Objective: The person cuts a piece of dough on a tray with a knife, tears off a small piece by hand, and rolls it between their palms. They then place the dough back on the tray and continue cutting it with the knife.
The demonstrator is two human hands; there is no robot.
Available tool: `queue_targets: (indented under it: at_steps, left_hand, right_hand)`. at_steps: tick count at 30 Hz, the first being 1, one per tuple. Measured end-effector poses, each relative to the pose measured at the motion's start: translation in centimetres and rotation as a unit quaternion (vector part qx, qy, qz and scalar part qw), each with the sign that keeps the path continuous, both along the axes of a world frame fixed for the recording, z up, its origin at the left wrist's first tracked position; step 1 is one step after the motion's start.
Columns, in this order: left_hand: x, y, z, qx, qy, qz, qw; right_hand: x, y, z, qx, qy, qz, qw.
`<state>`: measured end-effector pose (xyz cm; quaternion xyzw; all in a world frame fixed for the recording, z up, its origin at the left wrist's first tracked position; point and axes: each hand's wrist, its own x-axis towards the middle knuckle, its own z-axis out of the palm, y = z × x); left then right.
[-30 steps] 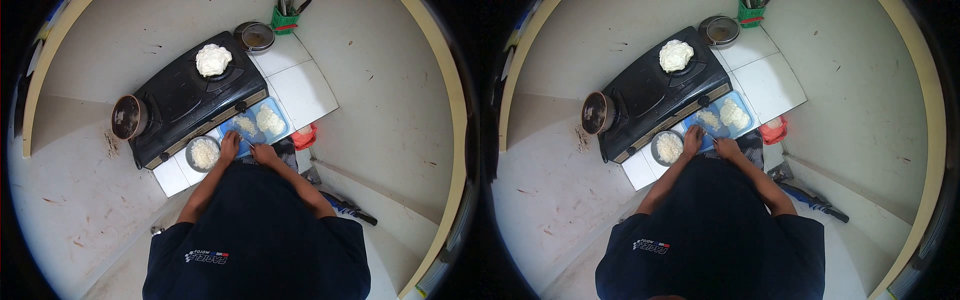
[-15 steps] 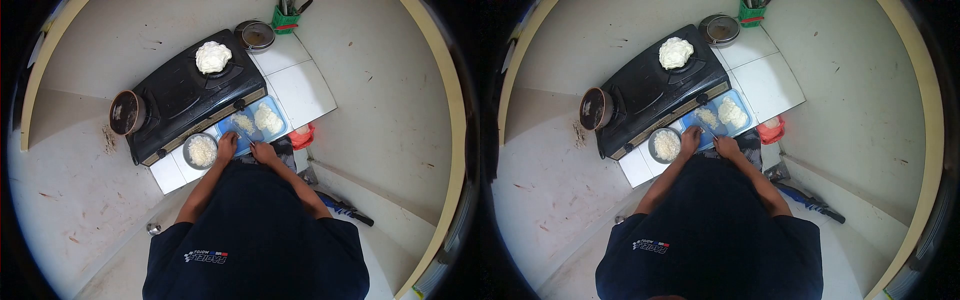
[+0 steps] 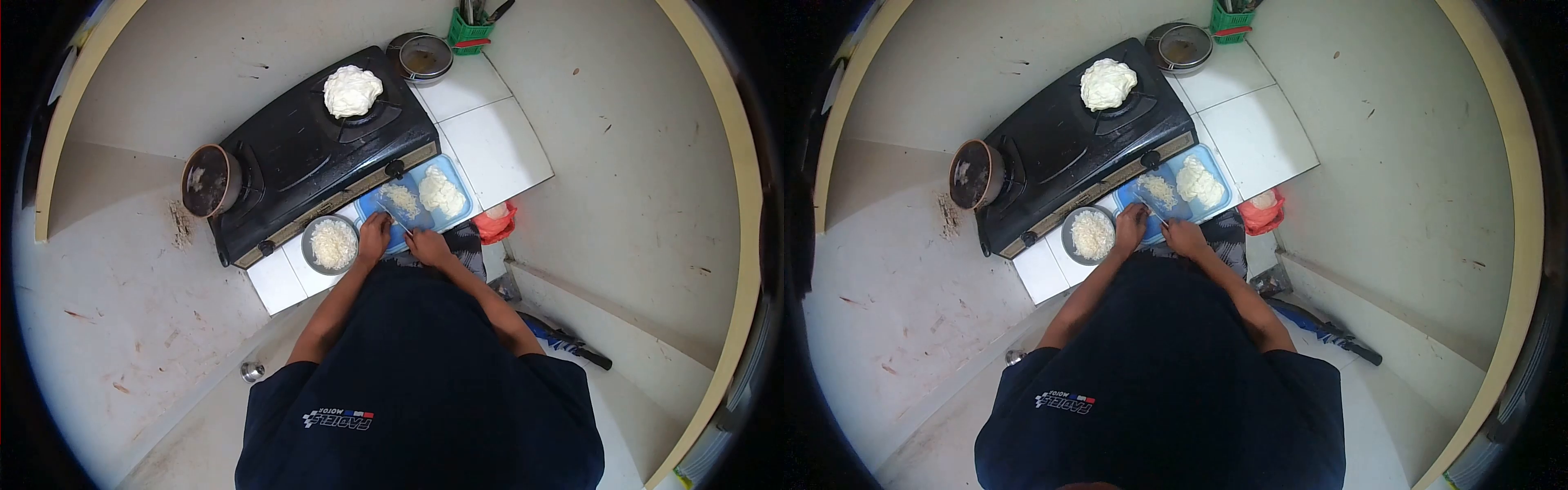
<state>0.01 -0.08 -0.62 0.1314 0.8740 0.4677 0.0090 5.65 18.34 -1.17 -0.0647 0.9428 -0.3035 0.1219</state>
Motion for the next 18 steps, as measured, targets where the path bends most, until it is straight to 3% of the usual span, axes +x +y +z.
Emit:
queue_targets:
  at_steps: [8,18]
  left_hand:
    - [0.1,0.2,0.0,0.031,-0.032,0.013,0.999]
    - [0.1,0.0,-0.5,0.004,-0.021,0.018,1.000]
  right_hand:
    - [-1.1,-0.3,-1.3,0.001,-0.065,0.005,0.998]
    - [0.0,-0.4,0.2,0.009,-0.033,-0.013,0.999]
